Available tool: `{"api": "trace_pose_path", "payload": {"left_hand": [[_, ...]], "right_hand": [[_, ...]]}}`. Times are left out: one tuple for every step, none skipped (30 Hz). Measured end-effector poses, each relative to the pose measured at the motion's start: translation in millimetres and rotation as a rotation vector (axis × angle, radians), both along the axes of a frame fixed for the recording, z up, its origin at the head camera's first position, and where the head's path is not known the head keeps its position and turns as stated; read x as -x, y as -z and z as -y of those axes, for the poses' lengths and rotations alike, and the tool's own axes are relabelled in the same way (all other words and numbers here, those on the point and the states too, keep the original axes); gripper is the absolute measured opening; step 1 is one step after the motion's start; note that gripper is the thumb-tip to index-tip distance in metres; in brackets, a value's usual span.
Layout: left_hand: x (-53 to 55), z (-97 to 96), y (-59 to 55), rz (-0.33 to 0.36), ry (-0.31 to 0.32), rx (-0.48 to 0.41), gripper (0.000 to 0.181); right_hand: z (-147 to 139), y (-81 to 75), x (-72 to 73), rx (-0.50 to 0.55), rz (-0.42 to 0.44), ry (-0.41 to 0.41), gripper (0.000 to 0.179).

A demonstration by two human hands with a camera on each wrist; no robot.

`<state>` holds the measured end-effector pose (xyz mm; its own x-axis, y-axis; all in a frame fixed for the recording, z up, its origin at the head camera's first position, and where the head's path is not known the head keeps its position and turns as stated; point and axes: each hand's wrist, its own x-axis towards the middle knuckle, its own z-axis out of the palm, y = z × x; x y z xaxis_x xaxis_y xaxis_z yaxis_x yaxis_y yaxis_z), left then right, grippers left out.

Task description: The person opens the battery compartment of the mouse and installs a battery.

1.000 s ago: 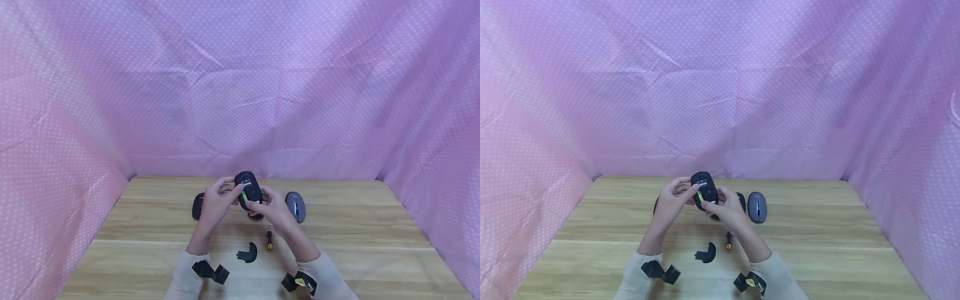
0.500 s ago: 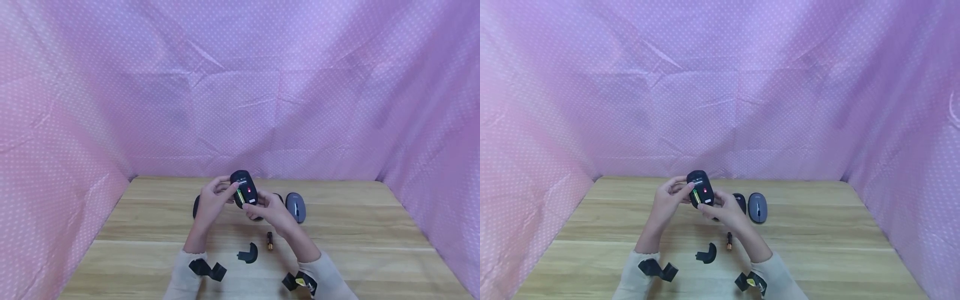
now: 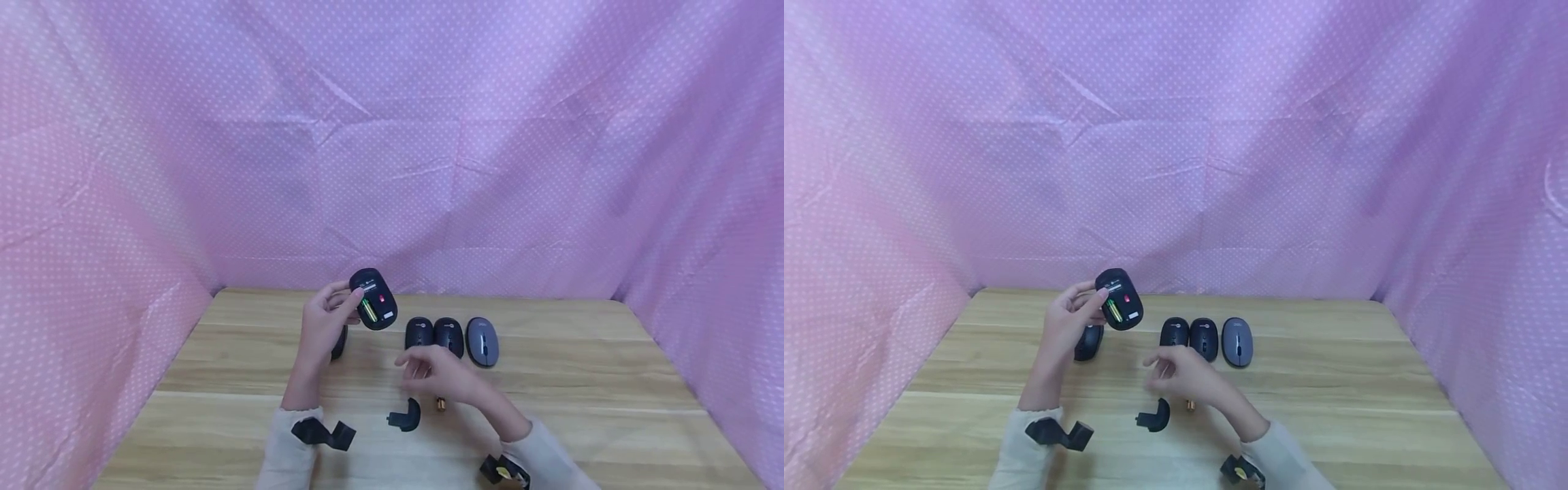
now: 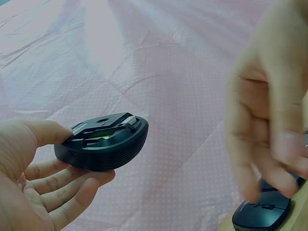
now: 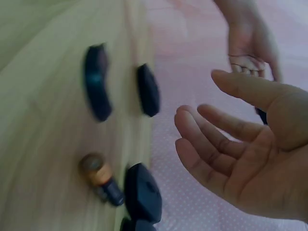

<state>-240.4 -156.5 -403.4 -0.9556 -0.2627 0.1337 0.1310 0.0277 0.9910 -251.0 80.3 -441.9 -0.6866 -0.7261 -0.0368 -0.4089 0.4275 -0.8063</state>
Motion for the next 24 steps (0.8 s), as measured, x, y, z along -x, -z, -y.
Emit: {"api": "trace_pose_path", "payload": {"left_hand": [[-0.1, 0.5, 0.0, -0.001, -0.001, 0.0, 0.034], [-0.3, 0.8, -0.1, -0.002, -0.001, 0.001, 0.034], [-0.6, 0.7, -0.3, -0.004, 0.0, 0.001, 0.034], [-0.9, 0.4, -0.5, -0.004, 0.002, 0.002, 0.034], [-1.1, 0.0, -0.4, -0.007, 0.003, 0.003, 0.034], [-1.0, -0.5, 0.0, -0.008, 0.004, 0.004, 0.033], [-1.0, -1.2, 0.4, -0.008, 0.004, 0.003, 0.032], [-1.2, -2.0, 0.3, -0.007, 0.006, 0.001, 0.031], [-1.3, -2.7, 0.3, -0.005, 0.008, 0.0, 0.031], [-1.4, -3.3, 0.5, -0.005, 0.01, -0.001, 0.031], [-1.3, -3.8, 0.9, -0.004, 0.012, -0.001, 0.031], [-1.4, -4.3, 0.9, -0.001, 0.014, 0.001, 0.032], [-1.5, -4.6, 1.1, 0.001, 0.016, 0.002, 0.032], [-1.7, -4.8, 1.0, 0.002, 0.018, 0.004, 0.033], [-1.7, -4.9, 1.4, 0.002, 0.02, 0.007, 0.033], [-1.7, -5.0, 1.7, 0.002, 0.021, 0.01, 0.033], [-1.9, -5.1, 1.8, 0.002, 0.021, 0.013, 0.034], [-1.9, -5.2, 2.0, 0.002, 0.021, 0.014, 0.034], [-1.9, -5.2, 2.4, 0.001, 0.02, 0.014, 0.033], [-1.9, -5.3, 2.5, 0.001, 0.019, 0.014, 0.033], [-1.8, -5.3, 2.5, 0.002, 0.019, 0.014, 0.033], [-1.9, -5.3, 2.4, 0.003, 0.019, 0.015, 0.034], [-1.9, -5.3, 2.5, 0.004, 0.017, 0.015, 0.034], [-1.7, -5.3, 2.7, 0.005, 0.016, 0.015, 0.033]], "right_hand": [[0, 1.2, -1.0, -0.031, -0.003, -0.025, 0.034], [-1, 2.3, -2.3, -0.059, -0.002, -0.048, 0.035], [-1, 3.6, -3.6, -0.087, -0.001, -0.071, 0.037], [-1, 4.7, -5.2, -0.12, -0.009, -0.088, 0.037], [-1, 5.8, -6.9, -0.158, -0.024, -0.104, 0.038], [-1, 7.1, -8.6, -0.193, -0.053, -0.121, 0.038], [-1, 7.8, -10.8, -0.224, -0.083, -0.136, 0.037], [-1, 8.9, -12.8, -0.258, -0.118, -0.148, 0.037], [-2, 9.9, -14.3, -0.289, -0.162, -0.164, 0.036], [-2, 11.1, -15.5, -0.315, -0.206, -0.176, 0.036], [-3, 12.4, -16.6, -0.332, -0.249, -0.191, 0.036], [-3, 13.8, -17.3, -0.338, -0.284, -0.206, 0.035], [-4, 15.0, -17.8, -0.342, -0.309, -0.221, 0.035], [-4, 16.4, -18.1, -0.343, -0.329, -0.234, 0.034], [-5, 17.7, -18.5, -0.342, -0.349, -0.248, 0.034], [-5, 19.2, -18.9, -0.343, -0.366, -0.256, 0.034], [-6, 20.8, -19.1, -0.343, -0.386, -0.265, 0.034], [-6, 22.4, -19.3, -0.346, -0.401, -0.272, 0.033], [-7, 23.4, -19.6, -0.35, -0.421, -0.279, 0.033], [-7, 24.7, -19.8, -0.355, -0.44, -0.284, 0.033], [-7, 25.6, -19.9, -0.362, -0.454, -0.286, 0.033], [-7, 26.6, -19.9, -0.368, -0.463, -0.286, 0.032], [-7, 27.0, -20.0, -0.372, -0.471, -0.288, 0.032], [-7, 27.7, -20.0, -0.379, -0.475, -0.289, 0.031]]}}
